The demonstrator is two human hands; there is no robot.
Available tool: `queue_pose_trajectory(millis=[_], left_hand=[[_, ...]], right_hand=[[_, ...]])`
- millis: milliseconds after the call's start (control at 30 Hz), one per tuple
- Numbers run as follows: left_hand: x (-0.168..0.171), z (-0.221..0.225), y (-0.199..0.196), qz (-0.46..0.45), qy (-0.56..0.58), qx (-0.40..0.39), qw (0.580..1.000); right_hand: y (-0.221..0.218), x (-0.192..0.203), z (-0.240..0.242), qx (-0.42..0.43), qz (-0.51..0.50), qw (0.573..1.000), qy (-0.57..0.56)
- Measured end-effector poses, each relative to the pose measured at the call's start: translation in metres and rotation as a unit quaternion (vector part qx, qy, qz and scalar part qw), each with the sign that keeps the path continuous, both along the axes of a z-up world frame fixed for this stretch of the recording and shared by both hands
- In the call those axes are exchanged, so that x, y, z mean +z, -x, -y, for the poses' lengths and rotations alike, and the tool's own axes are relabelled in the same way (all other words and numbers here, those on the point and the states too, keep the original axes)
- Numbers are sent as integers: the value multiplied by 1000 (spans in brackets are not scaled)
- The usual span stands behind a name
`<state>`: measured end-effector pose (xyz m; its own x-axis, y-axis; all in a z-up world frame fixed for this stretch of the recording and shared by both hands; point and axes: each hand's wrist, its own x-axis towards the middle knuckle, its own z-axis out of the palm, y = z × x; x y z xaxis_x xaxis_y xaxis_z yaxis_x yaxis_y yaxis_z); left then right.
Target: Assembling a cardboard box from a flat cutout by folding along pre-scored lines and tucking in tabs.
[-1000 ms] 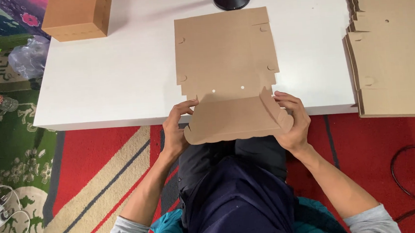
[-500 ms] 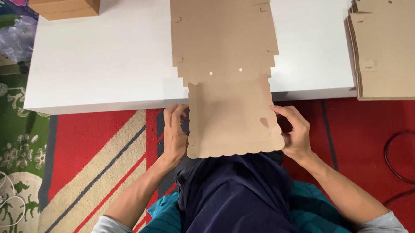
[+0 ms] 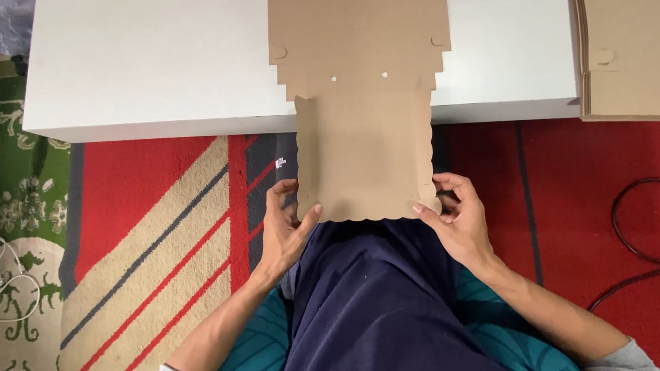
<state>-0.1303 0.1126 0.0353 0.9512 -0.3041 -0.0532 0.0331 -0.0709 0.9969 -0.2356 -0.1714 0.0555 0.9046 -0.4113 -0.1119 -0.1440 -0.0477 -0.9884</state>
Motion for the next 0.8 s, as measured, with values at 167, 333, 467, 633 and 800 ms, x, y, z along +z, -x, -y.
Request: queue_pose_trajectory(millis=[167,333,467,633,800], left_hand=[[-31,-1,9,-12,65,47,997],[-16,9,14,18,97,89,991],[-30,7,16,52,70,112,990],[-18,11,23,78,87,127,985],[-9,11,28,111,69,95,987]], right_hand=[[8,-7,0,-16,13,1000,-14],[7,13,-9,-56,54,997,2],[8,9,-12,-92,83,992,-23],[9,10,-14,-122,110,986,-32],[14,-7,-14,-141,140,980,-12]])
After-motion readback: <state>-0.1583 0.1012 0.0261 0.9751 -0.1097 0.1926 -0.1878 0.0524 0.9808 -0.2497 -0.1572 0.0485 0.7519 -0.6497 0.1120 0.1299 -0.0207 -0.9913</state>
